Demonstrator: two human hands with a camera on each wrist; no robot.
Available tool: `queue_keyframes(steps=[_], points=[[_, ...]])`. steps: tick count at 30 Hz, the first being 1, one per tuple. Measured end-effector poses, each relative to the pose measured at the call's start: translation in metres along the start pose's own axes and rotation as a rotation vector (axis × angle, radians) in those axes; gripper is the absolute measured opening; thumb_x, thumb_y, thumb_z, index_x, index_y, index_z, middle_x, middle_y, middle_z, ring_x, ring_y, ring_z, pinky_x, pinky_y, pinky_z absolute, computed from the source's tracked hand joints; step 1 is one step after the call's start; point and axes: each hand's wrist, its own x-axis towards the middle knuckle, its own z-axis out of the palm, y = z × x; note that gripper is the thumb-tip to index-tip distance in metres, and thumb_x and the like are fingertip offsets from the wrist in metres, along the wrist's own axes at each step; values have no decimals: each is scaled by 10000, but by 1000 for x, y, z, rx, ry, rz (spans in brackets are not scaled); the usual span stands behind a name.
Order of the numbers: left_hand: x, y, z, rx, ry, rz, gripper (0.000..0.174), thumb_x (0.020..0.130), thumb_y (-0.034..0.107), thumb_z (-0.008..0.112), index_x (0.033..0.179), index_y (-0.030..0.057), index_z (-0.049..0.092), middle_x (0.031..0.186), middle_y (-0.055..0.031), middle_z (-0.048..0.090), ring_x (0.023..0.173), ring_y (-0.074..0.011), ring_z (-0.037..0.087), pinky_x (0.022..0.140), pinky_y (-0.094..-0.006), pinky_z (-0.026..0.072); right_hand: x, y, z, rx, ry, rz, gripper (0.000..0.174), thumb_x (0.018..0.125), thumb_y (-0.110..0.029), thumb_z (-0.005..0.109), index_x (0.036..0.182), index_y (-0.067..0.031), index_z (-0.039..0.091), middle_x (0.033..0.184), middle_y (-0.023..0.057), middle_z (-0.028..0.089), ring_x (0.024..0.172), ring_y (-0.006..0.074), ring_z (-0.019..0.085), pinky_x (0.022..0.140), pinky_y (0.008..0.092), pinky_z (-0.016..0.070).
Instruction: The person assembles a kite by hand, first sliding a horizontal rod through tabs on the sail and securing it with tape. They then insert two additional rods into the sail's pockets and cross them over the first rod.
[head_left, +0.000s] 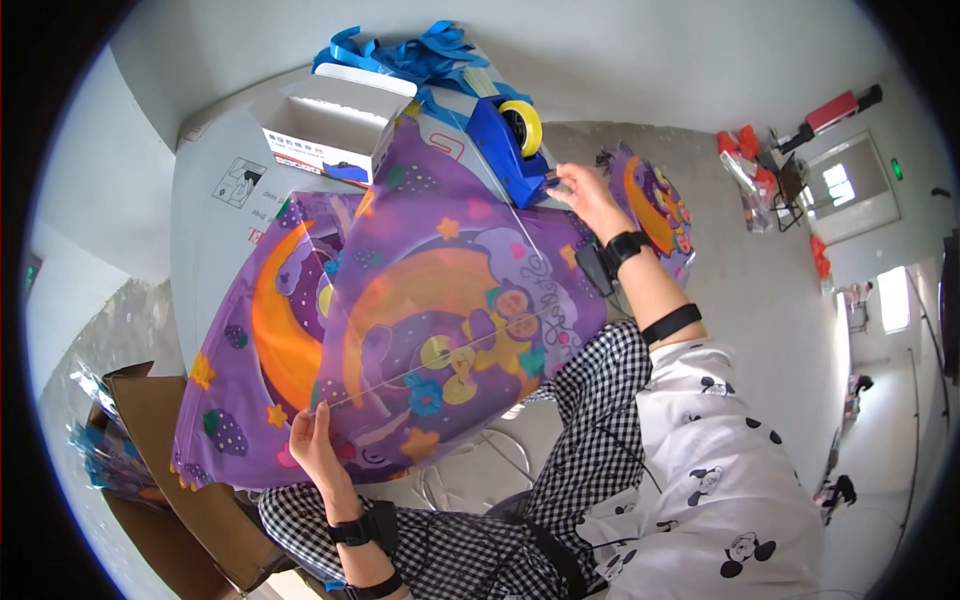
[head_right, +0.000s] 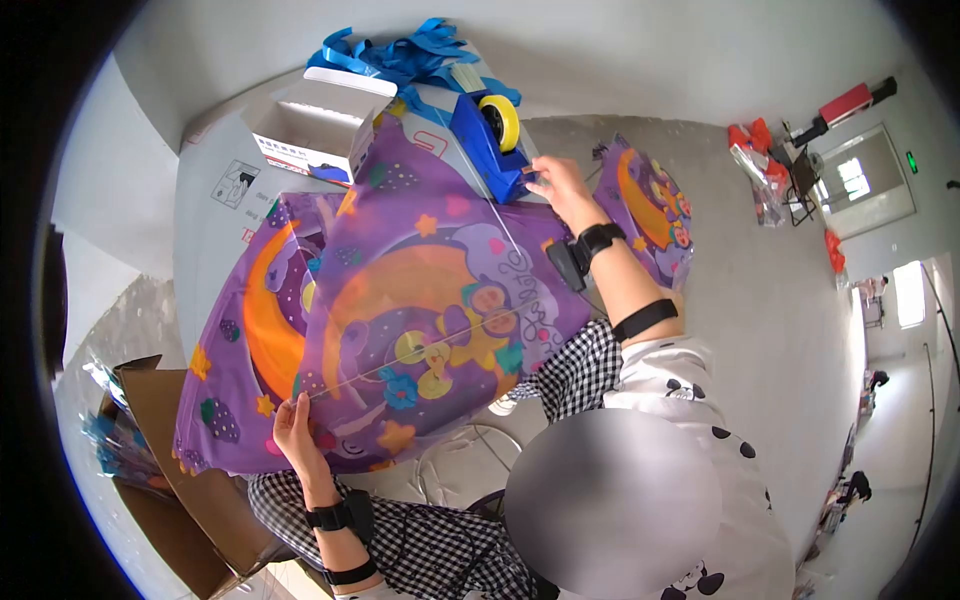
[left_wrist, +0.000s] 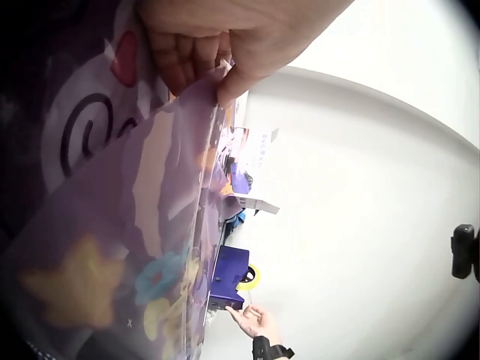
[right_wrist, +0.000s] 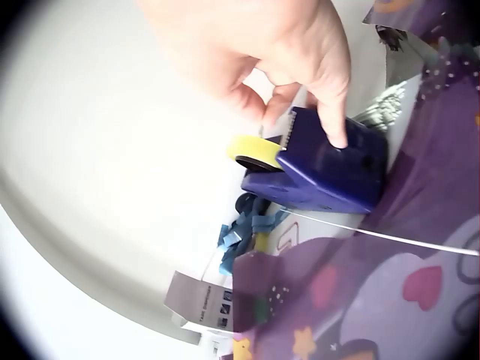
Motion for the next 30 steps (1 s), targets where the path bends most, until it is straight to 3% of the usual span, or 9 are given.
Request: queue_keyframes(steps=[2,6,15,19,22,25,27,28,30], points=[[2,-1,-2,-26,-33,-17,56,899,64,692,893,41,640,812,27,655,712,-29,577,656,-161,439,-12,13,-2,112,19,-66,44,863,-21,609,907,-13,607,948,70,583,916,183,586,985,469,492],[3,-5,-5,-52,-35,-21,41,903,50,681,898,43,641,820,24,659,740,-37,600,677,-159,457,-21,19,2,58,42,-121,33,881,-12,608,912,-1,602,943,63,574,914,152,584,993,347,502],[4,-7,-7,-48,-49,-8,55,896,57,691,910,33,644,838,14,670,736,-31,589,677,-156,436,-13,39,-9,53,-31,-161,130,904,-42,643,979,45,582,998,76,577,976,170,606,1039,364,484],[3,-5,-5,-41,-43,-9,93,894,66,697,948,6,653,832,11,675,734,-27,576,676,-163,428,-15,42,-5,112,24,-174,171,905,-25,633,1039,61,572,1008,85,579,965,188,611,1025,353,494],[-3,1,0,-65,-65,19,88,901,68,690,940,-1,654,845,7,678,742,-29,578,680,-163,425,-9,48,-12,27,13,-198,118,898,-28,641,989,36,603,1028,84,598,1031,176,598,1094,413,439],[0,-2,-3,-72,-83,32,84,911,72,679,936,-5,657,841,19,666,747,-25,570,682,-162,420,-31,72,-10,150,304,-54,231,919,-17,581,1126,79,546,1102,139,603,1077,245,618,989,355,518],[1,-4,-2,-80,-64,21,87,913,79,678,932,-4,658,830,33,653,729,-19,552,667,-163,409,-44,77,6,-74,240,-256,258,945,-71,581,1157,75,558,1172,170,601,1118,262,613,958,363,524],[-2,1,-1,-75,-85,53,105,913,93,683,936,-7,661,807,50,626,700,-12,516,641,-162,384,-68,58,27,-89,119,-356,246,971,-128,572,1139,52,575,1186,156,604,1109,258,615,941,378,524],[-7,6,2,-14,-106,48,122,914,101,684,945,-14,661,792,56,607,703,-13,503,631,-167,374,-127,9,73,-1,-201,-171,176,982,-128,559,1097,2,582,1164,114,612,1114,220,610,950,364,501]])
